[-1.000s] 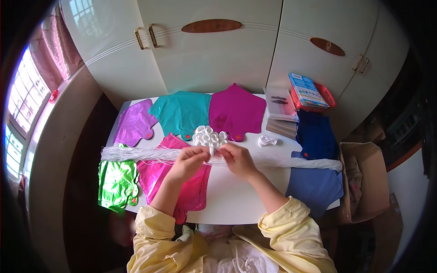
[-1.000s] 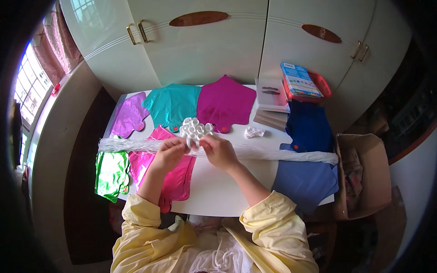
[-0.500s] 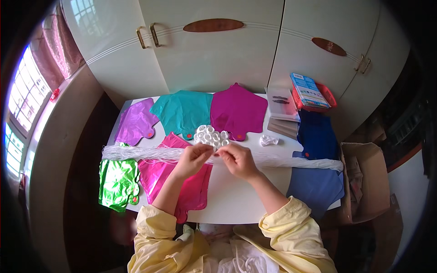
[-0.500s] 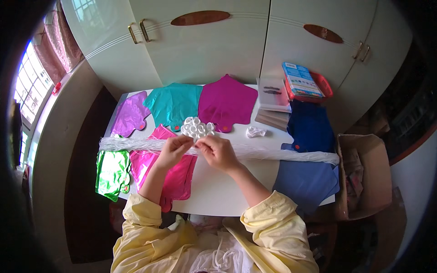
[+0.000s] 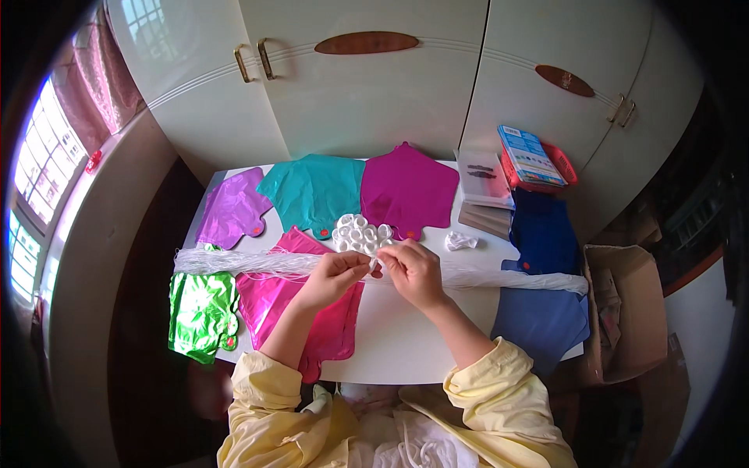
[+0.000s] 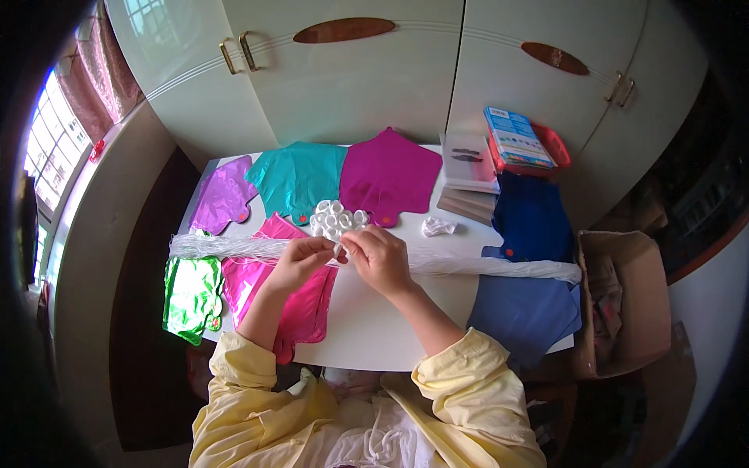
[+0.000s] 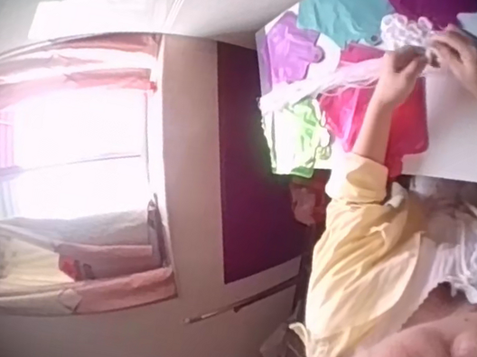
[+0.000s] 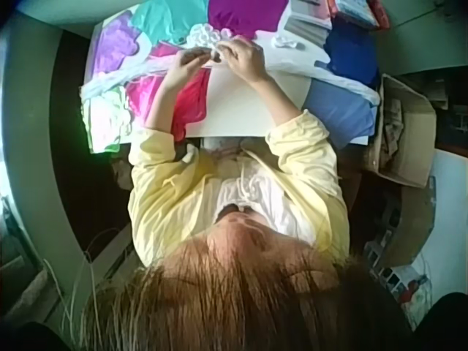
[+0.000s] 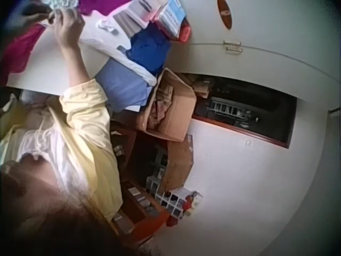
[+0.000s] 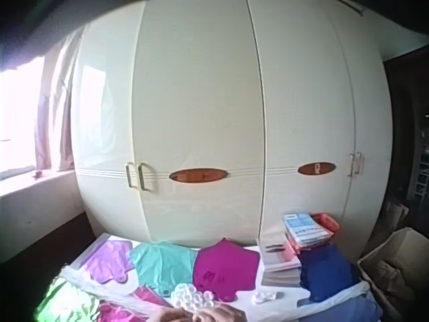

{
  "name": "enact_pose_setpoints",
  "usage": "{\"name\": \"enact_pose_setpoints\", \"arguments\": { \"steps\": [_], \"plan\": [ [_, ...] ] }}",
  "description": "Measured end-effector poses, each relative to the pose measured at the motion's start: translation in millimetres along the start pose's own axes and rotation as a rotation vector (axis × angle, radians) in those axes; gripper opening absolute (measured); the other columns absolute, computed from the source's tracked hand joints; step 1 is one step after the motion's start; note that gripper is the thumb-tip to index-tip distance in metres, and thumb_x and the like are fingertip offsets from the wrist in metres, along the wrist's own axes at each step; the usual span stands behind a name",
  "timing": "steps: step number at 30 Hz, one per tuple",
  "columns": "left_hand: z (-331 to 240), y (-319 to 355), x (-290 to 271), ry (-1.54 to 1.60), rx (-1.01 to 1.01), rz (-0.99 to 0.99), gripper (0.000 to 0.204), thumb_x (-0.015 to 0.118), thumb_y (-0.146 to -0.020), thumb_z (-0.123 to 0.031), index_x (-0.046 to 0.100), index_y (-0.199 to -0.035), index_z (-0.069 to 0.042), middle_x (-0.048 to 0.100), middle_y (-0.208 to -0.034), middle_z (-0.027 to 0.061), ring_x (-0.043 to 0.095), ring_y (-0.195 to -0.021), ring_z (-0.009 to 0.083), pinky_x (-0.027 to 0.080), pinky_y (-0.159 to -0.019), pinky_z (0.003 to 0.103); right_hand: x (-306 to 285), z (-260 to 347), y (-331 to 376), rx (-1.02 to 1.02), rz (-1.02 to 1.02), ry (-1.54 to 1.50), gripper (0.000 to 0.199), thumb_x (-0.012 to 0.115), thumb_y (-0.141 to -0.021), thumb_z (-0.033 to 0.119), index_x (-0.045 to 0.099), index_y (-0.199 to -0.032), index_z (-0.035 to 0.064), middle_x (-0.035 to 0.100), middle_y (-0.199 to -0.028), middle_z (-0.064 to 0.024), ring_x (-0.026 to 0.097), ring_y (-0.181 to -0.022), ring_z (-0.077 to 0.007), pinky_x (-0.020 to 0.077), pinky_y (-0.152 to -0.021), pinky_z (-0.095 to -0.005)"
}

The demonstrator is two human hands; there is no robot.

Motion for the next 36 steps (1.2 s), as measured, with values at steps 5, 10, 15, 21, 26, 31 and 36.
{"name": "enact_pose_setpoints", "arguments": {
  "steps": [5, 10, 15, 21, 26, 31, 36],
  "plan": [
    [4, 5, -9, 0.433, 0.098, 0.001, 0.022, 0.050, -0.088, -0.006, 0.058, -0.105, 0.006, 0.062, -0.100, 0.0141, 0.055, -0.100, 0.0187, 0.039, -0.092, 0.033, 7, -9, 4, 0.164, 0.079, -0.040, 0.005, 0.064, -0.077, 0.008, 0.063, -0.081, 0.0057, 0.058, -0.067, -0.0069, 0.057, -0.056, -0.0220, 0.0432, -0.049, -0.0319],
    [-4, 1, -6, 0.159, 0.122, -0.195, 0.023, 0.048, -0.089, -0.005, 0.057, -0.108, 0.005, 0.059, -0.106, 0.0076, 0.054, -0.095, 0.0115, 0.040, -0.086, 0.026, 11, 14, 4, -0.082, 0.131, 0.054, 0.006, 0.065, -0.075, 0.009, 0.062, -0.080, 0.0064, 0.058, -0.068, -0.0052, 0.058, -0.059, -0.0227, 0.0462, -0.052, -0.0333],
    [1, 1, 0, 0.028, 0.035, 0.001, 0.020, 0.050, -0.089, -0.007, 0.059, -0.102, 0.006, 0.061, -0.096, 0.0059, 0.057, -0.094, 0.0142, 0.043, -0.084, 0.027, -5, 5, -2, -0.049, -0.031, 0.087, 0.009, 0.066, -0.073, 0.007, 0.061, -0.080, 0.0067, 0.058, -0.069, -0.0052, 0.058, -0.061, -0.0220, 0.0456, -0.052, -0.0332],
    [4, 2, -3, 0.446, 0.150, 0.023, 0.022, 0.051, -0.089, -0.007, 0.058, -0.106, 0.004, 0.061, -0.102, 0.0084, 0.055, -0.099, 0.0162, 0.040, -0.090, 0.030, 7, -1, 4, 0.036, 0.057, -0.018, 0.008, 0.065, -0.072, 0.002, 0.062, -0.079, 0.0043, 0.059, -0.069, -0.0060, 0.058, -0.062, -0.0223, 0.0458, -0.054, -0.0312],
    [-6, -1, 0, 0.324, 0.241, -0.054, 0.027, 0.046, -0.090, -0.003, 0.054, -0.115, 0.002, 0.058, -0.113, 0.0088, 0.050, -0.110, 0.0176, 0.033, -0.099, 0.032, 6, 4, 3, -0.034, 0.009, 0.109, 0.009, 0.068, -0.070, 0.002, 0.063, -0.078, 0.0039, 0.060, -0.069, -0.0069, 0.059, -0.064, -0.0239, 0.0463, -0.054, -0.0321],
    [-2, -1, 1, 0.237, 0.210, -0.094, 0.030, 0.044, -0.089, 0.001, 0.052, -0.119, 0.002, 0.055, -0.119, 0.0097, 0.048, -0.113, 0.0169, 0.035, -0.098, 0.029, 3, 9, 2, -0.088, -0.030, 0.213, 0.011, 0.071, -0.067, 0.008, 0.062, -0.073, 0.0088, 0.058, -0.065, -0.0026, 0.056, -0.059, -0.0202, 0.0452, -0.052, -0.0311],
    [7, -1, 0, 0.081, 0.124, -0.146, 0.029, 0.049, -0.087, 0.002, 0.054, -0.116, 0.003, 0.059, -0.110, 0.0085, 0.054, -0.102, 0.0135, 0.042, -0.090, 0.025, -2, 14, 0, -0.160, -0.064, 0.258, 0.014, 0.073, -0.066, 0.011, 0.059, -0.070, 0.0111, 0.055, -0.064, -0.0004, 0.054, -0.060, -0.0193, 0.0442, -0.053, -0.0303]
  ]
}}
Point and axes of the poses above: each hand's wrist, its own y-axis away from the middle knuckle, its own x-axis out of the palm, z = x × y, the point moved 6 cm from there along -y, towards the middle knuckle
